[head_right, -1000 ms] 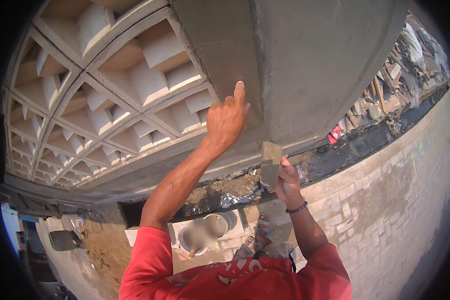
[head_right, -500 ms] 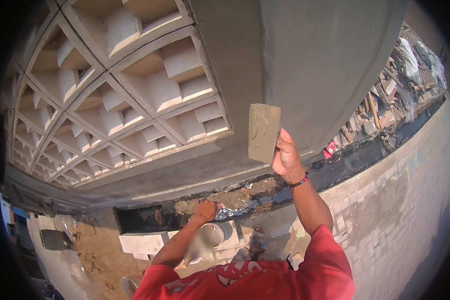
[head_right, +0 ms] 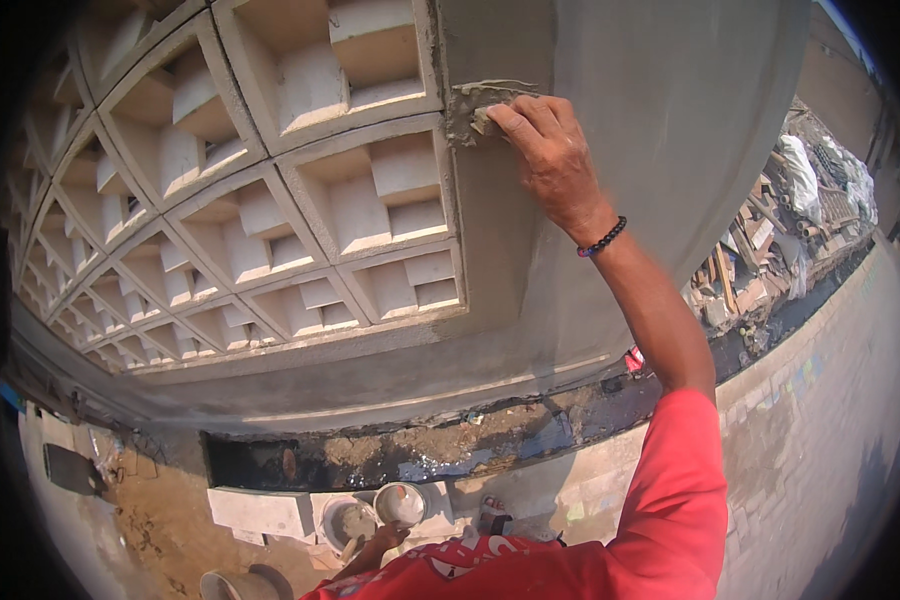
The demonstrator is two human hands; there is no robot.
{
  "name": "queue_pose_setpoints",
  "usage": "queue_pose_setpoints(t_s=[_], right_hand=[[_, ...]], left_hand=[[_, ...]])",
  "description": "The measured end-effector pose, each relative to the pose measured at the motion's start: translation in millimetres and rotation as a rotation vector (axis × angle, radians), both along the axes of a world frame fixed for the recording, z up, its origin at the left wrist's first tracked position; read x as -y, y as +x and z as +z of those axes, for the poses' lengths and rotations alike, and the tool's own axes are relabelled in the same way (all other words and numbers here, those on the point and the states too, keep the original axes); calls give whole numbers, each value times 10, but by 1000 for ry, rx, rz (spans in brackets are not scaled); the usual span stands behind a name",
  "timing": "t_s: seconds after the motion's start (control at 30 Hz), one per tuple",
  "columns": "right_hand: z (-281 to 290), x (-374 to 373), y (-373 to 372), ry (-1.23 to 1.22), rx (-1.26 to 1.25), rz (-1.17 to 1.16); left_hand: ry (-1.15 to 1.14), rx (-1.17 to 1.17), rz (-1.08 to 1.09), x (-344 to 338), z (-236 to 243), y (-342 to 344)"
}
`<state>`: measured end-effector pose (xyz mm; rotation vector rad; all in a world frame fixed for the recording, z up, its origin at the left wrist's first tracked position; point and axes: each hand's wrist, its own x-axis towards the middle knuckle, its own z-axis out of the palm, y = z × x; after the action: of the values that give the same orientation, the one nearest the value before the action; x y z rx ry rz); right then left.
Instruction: The person applies plaster to a ceiling using a trowel, smoothing the surface along the edges of a decorative grid. The person repeatedly scoops plaster from a bucket and spreads it across the ceiling area.
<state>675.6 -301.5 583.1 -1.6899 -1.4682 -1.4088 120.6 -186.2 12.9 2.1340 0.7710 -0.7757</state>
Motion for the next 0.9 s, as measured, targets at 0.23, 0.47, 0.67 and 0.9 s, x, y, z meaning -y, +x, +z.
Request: queue_pose_setpoints(t_s=[0.23, 0.47, 0.67, 0.9], right_hand=[[-721, 332, -137, -322, -199, 79], [879, 75, -60, 4, 61, 108], [221, -33, 48, -169, 65, 112], [-1414, 118, 6, -445, -49, 109]], left_hand=[[84, 14, 66, -283, 656, 451], [555, 914, 124, -1197, 2816, 2004], [951, 1493, 107, -1446, 4497, 2867], [1342, 1656, 129, -1598, 5310, 3503]])
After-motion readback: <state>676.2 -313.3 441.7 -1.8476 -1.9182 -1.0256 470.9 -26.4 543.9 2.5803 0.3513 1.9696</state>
